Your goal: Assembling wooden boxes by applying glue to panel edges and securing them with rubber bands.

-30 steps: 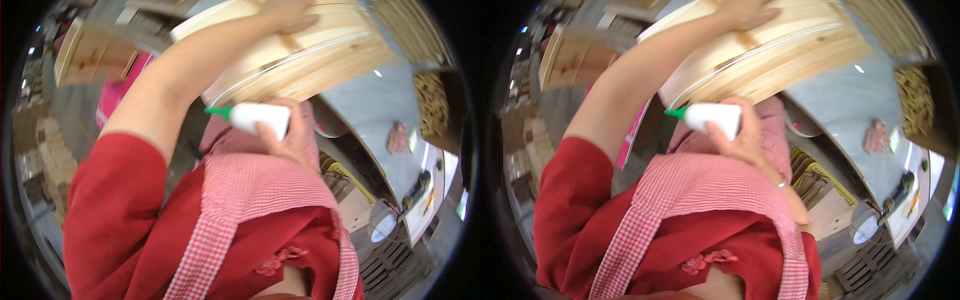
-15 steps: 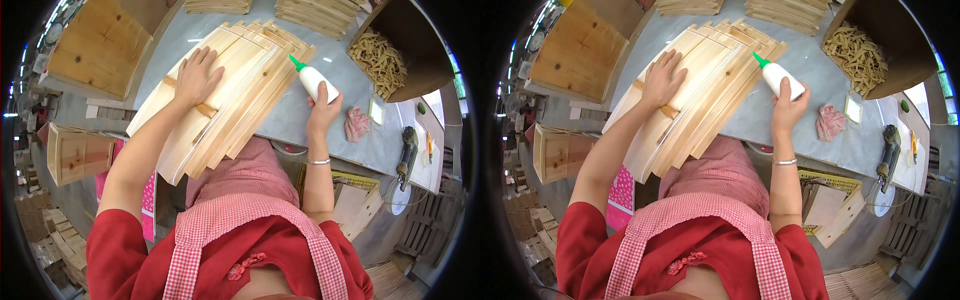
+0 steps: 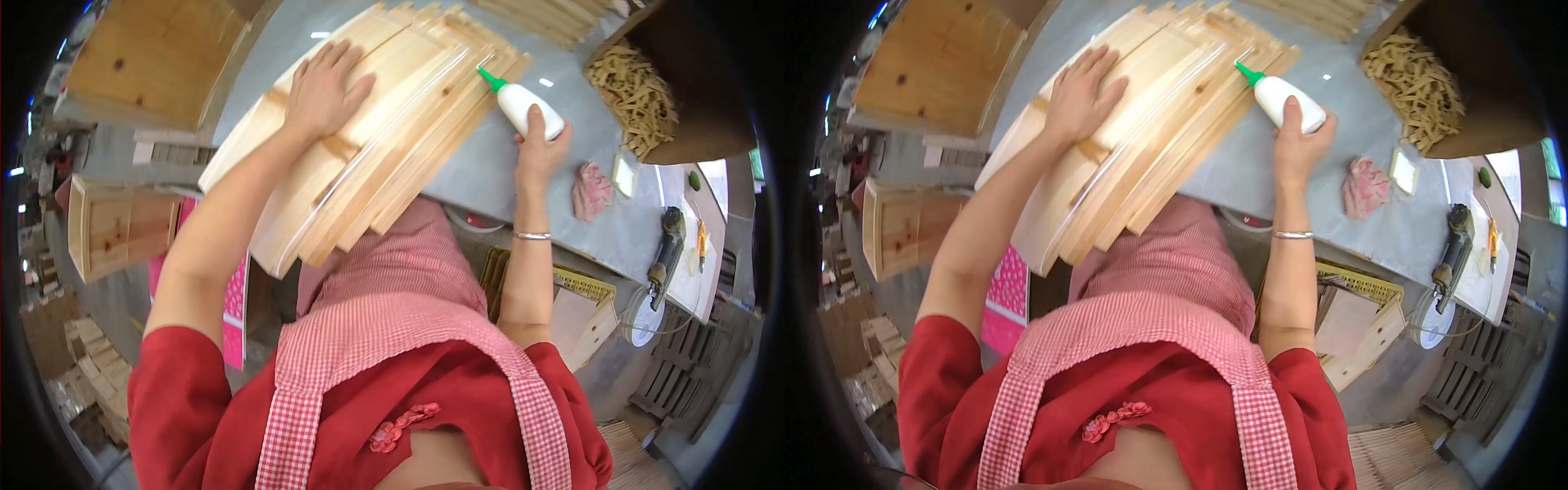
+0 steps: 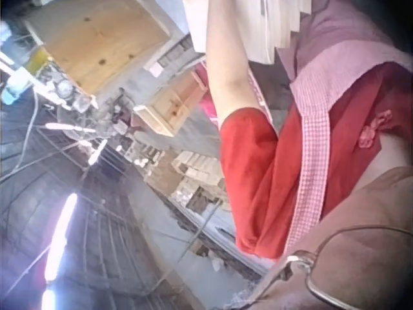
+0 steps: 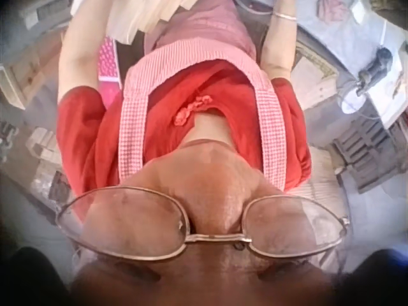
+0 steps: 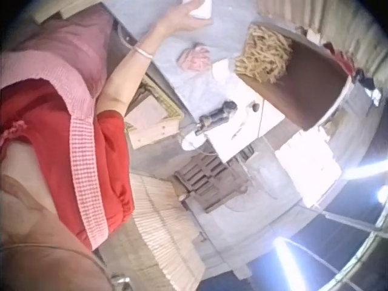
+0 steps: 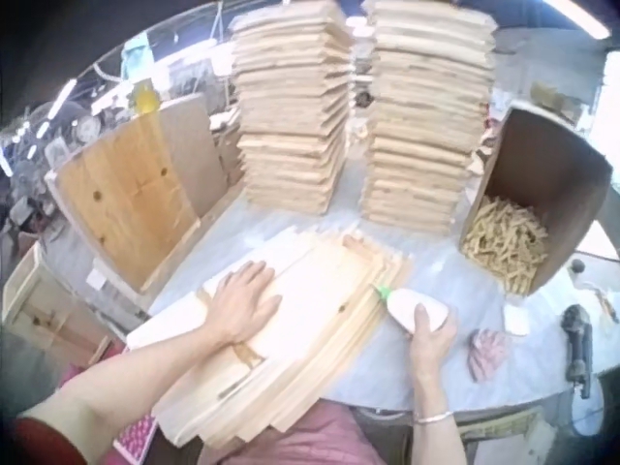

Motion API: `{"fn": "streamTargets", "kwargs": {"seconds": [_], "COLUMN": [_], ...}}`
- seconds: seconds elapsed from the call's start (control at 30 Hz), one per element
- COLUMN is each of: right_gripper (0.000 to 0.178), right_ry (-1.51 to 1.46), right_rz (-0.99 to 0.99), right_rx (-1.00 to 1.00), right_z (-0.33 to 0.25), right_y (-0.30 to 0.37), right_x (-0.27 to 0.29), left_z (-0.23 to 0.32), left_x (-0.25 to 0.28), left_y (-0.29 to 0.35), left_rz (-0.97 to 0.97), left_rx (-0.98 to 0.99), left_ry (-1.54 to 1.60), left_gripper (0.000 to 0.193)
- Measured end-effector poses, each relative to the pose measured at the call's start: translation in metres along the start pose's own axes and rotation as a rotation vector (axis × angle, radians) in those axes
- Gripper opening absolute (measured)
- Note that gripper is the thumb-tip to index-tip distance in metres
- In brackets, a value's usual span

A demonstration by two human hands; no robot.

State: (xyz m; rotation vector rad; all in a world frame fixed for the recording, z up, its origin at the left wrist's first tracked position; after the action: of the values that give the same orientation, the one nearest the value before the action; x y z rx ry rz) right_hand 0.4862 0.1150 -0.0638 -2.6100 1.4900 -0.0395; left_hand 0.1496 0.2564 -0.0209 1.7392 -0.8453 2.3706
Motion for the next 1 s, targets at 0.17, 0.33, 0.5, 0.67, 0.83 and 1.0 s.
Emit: {"fn": "streamTargets", "kwargs": {"seconds": [0.17, 0.33, 0.5, 0.67, 0.83, 1.0], "right_gripper": [0.041, 0.039, 0.041, 0.045, 0.043, 0.046], "right_ry": [0.048, 0.116, 0.097, 0.156, 0.069, 0.028], "right_rz": [-0.205, -0.373, -0.605, -0.870, -0.727, -0.900], "right_rx": [-0.062, 0.051, 0.088, 0.072, -0.016, -0.127], "right_z": [-0.020, -0.037, -0.055, -0.051, -0.059, -0.039], "right_y": [0.077, 0.147, 0.216, 0.262, 0.249, 0.256], "right_x": [0.003, 0.015, 0.016, 0.006, 0.007, -0.008], "left_z": [0.016, 0.019, 0.021, 0.017, 0.010, 0.025], "left_x": [0.019, 0.029, 0.028, 0.032, 0.020, 0.023], "left_y": [-0.001, 0.002, 0.006, 0.010, 0.000, 0.005], "left_rz": [0.002, -0.007, -0.024, -0.054, -0.023, -0.050], "left_rx": [-0.028, -0.015, -0.024, 0.005, 0.010, 0.011], "left_ry": [0.041, 0.075, 0.093, 0.089, 0.110, 0.078], "left_gripper": [0.053, 0.053, 0.051, 0.051, 0.051, 0.052]}}
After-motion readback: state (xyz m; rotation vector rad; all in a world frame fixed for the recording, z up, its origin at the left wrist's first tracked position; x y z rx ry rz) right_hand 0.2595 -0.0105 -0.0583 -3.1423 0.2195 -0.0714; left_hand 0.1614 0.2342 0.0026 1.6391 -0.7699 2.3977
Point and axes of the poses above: each hand's wrist, its own y-axis away from the middle knuckle, its own x-axis out of the back of the hand, z = x × y, the point moved 10 cm from there along -y, towards the middle knuckle, and after that the axes turned 8 degrees about z, right-handed, at the moved point
